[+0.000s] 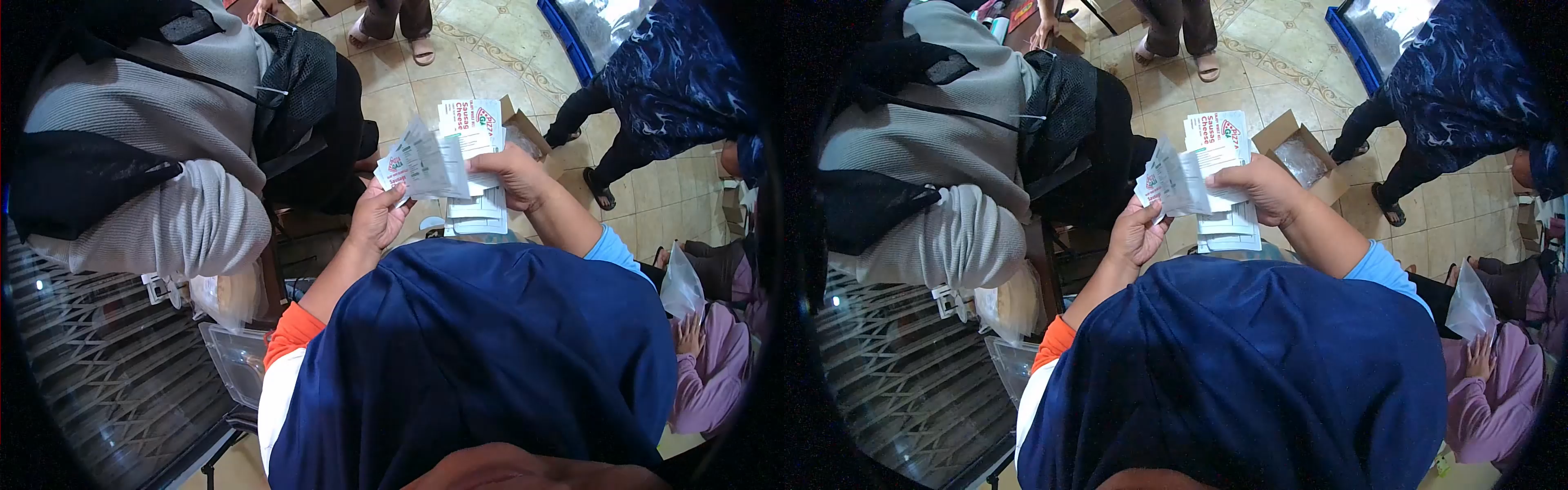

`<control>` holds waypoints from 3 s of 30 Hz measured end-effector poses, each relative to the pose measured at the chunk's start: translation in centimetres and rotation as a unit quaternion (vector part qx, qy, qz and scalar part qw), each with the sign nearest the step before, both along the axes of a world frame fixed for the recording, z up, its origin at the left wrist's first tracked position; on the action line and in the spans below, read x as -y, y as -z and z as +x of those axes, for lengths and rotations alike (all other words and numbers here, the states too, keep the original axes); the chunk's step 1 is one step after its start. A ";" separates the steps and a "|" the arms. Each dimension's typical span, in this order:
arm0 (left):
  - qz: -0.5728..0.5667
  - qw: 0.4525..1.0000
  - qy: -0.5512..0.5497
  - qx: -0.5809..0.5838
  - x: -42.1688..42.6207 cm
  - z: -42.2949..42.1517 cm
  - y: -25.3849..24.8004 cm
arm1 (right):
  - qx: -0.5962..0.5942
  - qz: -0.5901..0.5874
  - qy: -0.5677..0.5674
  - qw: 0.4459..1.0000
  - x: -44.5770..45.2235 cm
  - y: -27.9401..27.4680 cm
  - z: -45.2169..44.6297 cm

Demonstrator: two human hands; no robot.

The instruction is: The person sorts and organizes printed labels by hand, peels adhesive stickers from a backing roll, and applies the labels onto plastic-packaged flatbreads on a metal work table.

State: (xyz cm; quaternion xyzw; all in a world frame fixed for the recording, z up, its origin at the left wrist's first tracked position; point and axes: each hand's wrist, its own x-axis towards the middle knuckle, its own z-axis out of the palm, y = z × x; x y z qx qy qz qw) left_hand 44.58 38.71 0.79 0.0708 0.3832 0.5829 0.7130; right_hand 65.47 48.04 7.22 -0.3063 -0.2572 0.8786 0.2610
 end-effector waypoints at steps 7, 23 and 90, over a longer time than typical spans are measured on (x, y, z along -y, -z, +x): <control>-0.004 1.000 0.001 0.005 0.0 0.0 0.1 | -0.028 -0.009 -0.008 1.000 0.4 0.5 -0.3; 0.106 0.993 -0.048 0.004 -1.3 -0.6 2.4 | 0.083 0.242 0.089 0.963 0.2 0.7 0.0; 0.082 0.955 -0.092 -0.271 -1.2 1.8 -2.9 | 0.201 0.410 0.196 0.868 1.5 2.2 4.5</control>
